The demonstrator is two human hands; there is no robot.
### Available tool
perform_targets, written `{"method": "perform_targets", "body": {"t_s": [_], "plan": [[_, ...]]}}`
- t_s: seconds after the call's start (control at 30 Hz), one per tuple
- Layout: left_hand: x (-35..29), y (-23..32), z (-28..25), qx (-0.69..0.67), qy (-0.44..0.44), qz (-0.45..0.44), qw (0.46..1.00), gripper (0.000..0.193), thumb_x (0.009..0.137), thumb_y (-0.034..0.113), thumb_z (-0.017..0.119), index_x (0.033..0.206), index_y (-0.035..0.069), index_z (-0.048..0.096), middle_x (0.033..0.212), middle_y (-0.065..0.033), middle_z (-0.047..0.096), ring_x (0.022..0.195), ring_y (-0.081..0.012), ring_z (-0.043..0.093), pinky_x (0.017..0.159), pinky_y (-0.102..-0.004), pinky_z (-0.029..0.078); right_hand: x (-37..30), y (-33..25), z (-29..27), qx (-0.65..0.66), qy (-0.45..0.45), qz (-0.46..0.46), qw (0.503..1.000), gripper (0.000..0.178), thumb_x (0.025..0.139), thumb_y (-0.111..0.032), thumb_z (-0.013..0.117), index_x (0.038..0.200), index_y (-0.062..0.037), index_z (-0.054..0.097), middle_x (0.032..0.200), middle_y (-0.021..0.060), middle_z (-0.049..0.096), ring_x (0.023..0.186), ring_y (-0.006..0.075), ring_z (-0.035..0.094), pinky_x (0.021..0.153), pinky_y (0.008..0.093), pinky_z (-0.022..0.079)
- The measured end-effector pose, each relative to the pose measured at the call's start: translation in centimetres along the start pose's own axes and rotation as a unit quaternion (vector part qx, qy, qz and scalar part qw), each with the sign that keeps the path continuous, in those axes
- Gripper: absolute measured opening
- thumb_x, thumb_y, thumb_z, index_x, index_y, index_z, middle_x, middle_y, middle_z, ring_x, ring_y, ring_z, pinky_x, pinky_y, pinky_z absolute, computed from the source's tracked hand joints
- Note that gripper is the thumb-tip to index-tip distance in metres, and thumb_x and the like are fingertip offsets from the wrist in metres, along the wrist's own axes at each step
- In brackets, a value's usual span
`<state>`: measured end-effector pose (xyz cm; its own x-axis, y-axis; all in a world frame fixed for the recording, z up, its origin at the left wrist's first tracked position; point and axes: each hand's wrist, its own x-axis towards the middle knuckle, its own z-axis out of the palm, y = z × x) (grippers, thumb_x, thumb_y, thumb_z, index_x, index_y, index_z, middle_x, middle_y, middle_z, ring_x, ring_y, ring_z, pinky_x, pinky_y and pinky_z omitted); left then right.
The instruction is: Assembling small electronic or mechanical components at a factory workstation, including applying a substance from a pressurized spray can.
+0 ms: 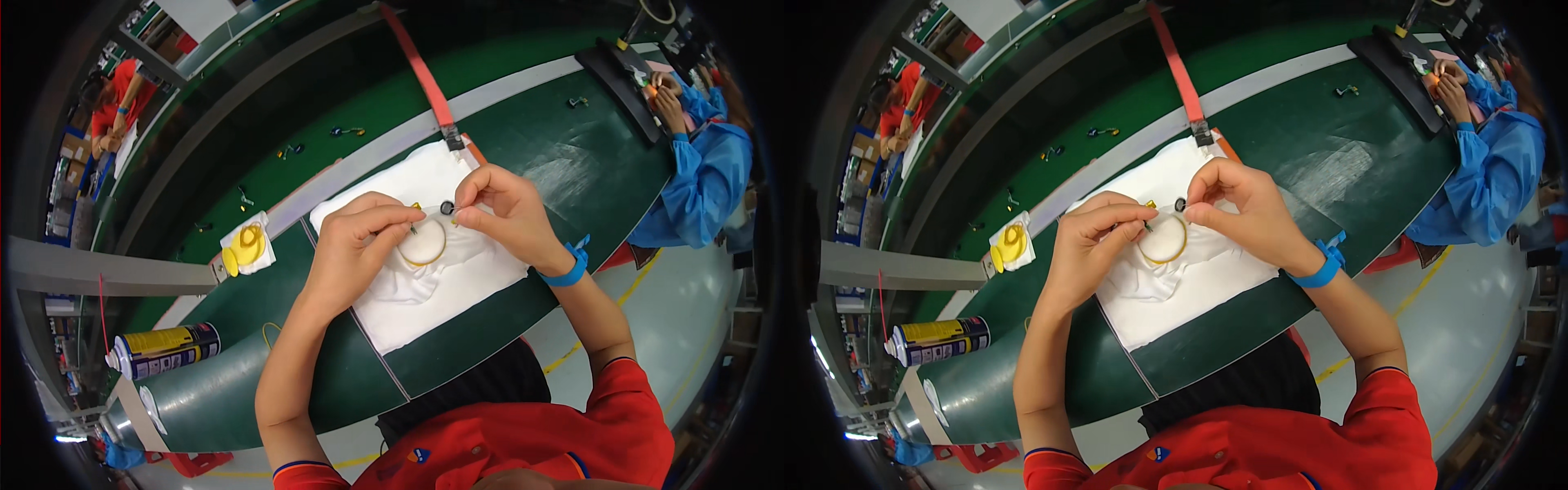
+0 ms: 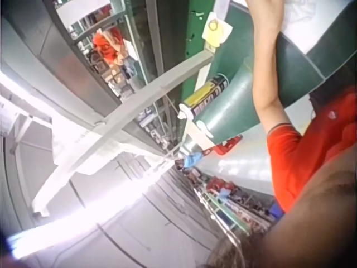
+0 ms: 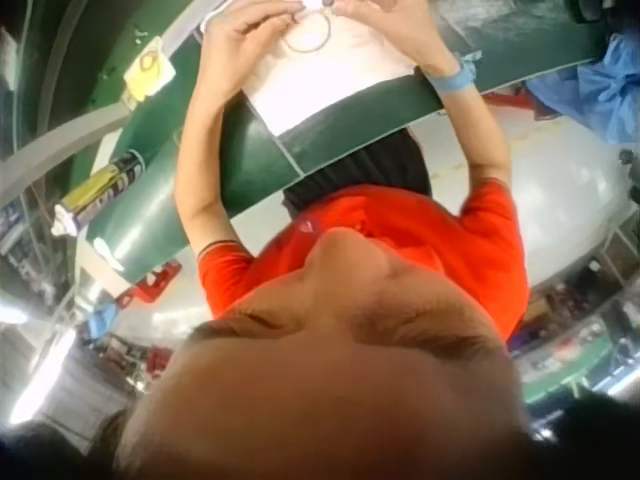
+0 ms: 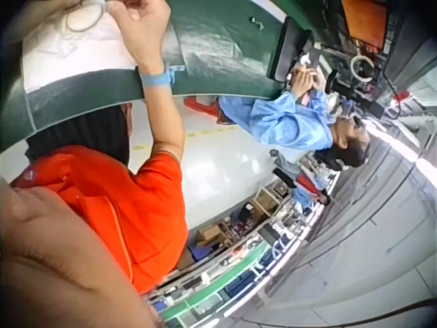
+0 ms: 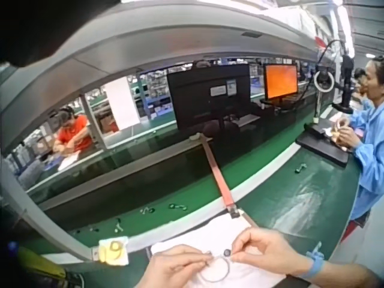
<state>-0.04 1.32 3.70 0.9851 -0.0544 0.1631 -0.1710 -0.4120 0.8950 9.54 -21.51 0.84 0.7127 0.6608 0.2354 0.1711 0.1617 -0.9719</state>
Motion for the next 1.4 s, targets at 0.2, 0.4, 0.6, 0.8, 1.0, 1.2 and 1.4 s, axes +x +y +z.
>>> {"method": "perform_targets", "body": {"t_s": [0.2,0.4,0.6,0.8,1.0,1.2,1.4], "plan": [[-0.3,0.6,1.0,0.093,0.023,0.051,0.994,0.017,0.087,0.0,0.07,0.103,0.002,0.071,0.096,-0.0125,0.071,0.086,-0.0276,0.069,0.076,-0.0355,0.056,0.1,-0.3,2.9,-0.197,-0.012,-0.117,0.973,0.019,0.082,0.007,0.075,0.094,-0.0005,0.062,0.092,0.0087,0.065,0.082,0.0193,0.064,0.074,0.0297,0.053],[-0.1,-0.4,1.1,0.23,0.055,0.177,0.955,0.015,0.083,0.002,0.068,0.097,0.004,0.064,0.085,-0.0111,0.065,0.084,-0.0317,0.065,0.073,-0.0405,0.054,1.0,0.5,2.8,-0.351,0.003,-0.209,0.913,0.024,0.076,0.007,0.077,0.092,-0.001,0.061,0.089,0.0112,0.064,0.077,0.0241,0.064,0.067,0.032,0.052],[-0.6,0.9,0.6,0.263,0.024,0.131,0.956,0.021,0.081,-0.001,0.069,0.098,0.005,0.058,0.084,-0.0105,0.065,0.081,-0.0314,0.065,0.07,-0.0416,0.053,0.7,-0.3,3.4,-0.349,-0.046,-0.197,0.915,0.026,0.076,0.008,0.078,0.093,-0.0017,0.06,0.087,0.0094,0.064,0.074,0.0232,0.063,0.065,0.0316,0.051],[-1.1,1.4,1.3,0.197,-0.011,0.122,0.973,0.021,0.082,-0.001,0.067,0.099,0.005,0.056,0.085,-0.0112,0.065,0.082,-0.0318,0.065,0.07,-0.0415,0.052,0.2,0.5,3.3,-0.33,-0.023,-0.201,0.922,0.028,0.077,0.007,0.079,0.093,-0.0024,0.058,0.086,0.0089,0.062,0.071,0.0198,0.06,0.064,0.0298,0.049],[-0.8,0.9,1.5,0.265,0.044,0.149,0.952,0.02,0.082,-0.001,0.067,0.098,0.004,0.056,0.086,-0.0114,0.065,0.082,-0.0315,0.064,0.07,-0.042,0.052,0.1,0.5,3.5,-0.315,-0.006,-0.176,0.932,0.029,0.078,0.007,0.079,0.091,-0.0033,0.056,0.083,0.0078,0.06,0.069,0.0167,0.056,0.062,0.0279,0.047],[-0.7,0.4,1.4,0.289,0.068,0.159,0.942,0.02,0.082,-0.001,0.067,0.099,0.004,0.057,0.087,-0.0115,0.065,0.083,-0.0316,0.064,0.072,-0.0418,0.052,0.3,0.7,3.4,-0.318,-0.005,-0.159,0.935,0.031,0.078,0.007,0.08,0.091,-0.0042,0.055,0.083,0.007,0.059,0.069,0.0151,0.055,0.062,0.0271,0.046],[-0.9,0.5,1.4,0.24,0.056,0.125,0.961,0.022,0.081,-0.004,0.065,0.1,0.004,0.057,0.088,-0.0121,0.065,0.084,-0.032,0.064,0.073,-0.0417,0.052,0.1,0.2,3.5,-0.289,-0.029,-0.133,0.947,0.029,0.078,0.007,0.079,0.09,-0.0039,0.055,0.081,0.005,0.059,0.068,0.0135,0.054,0.063,0.026,0.046]]}}
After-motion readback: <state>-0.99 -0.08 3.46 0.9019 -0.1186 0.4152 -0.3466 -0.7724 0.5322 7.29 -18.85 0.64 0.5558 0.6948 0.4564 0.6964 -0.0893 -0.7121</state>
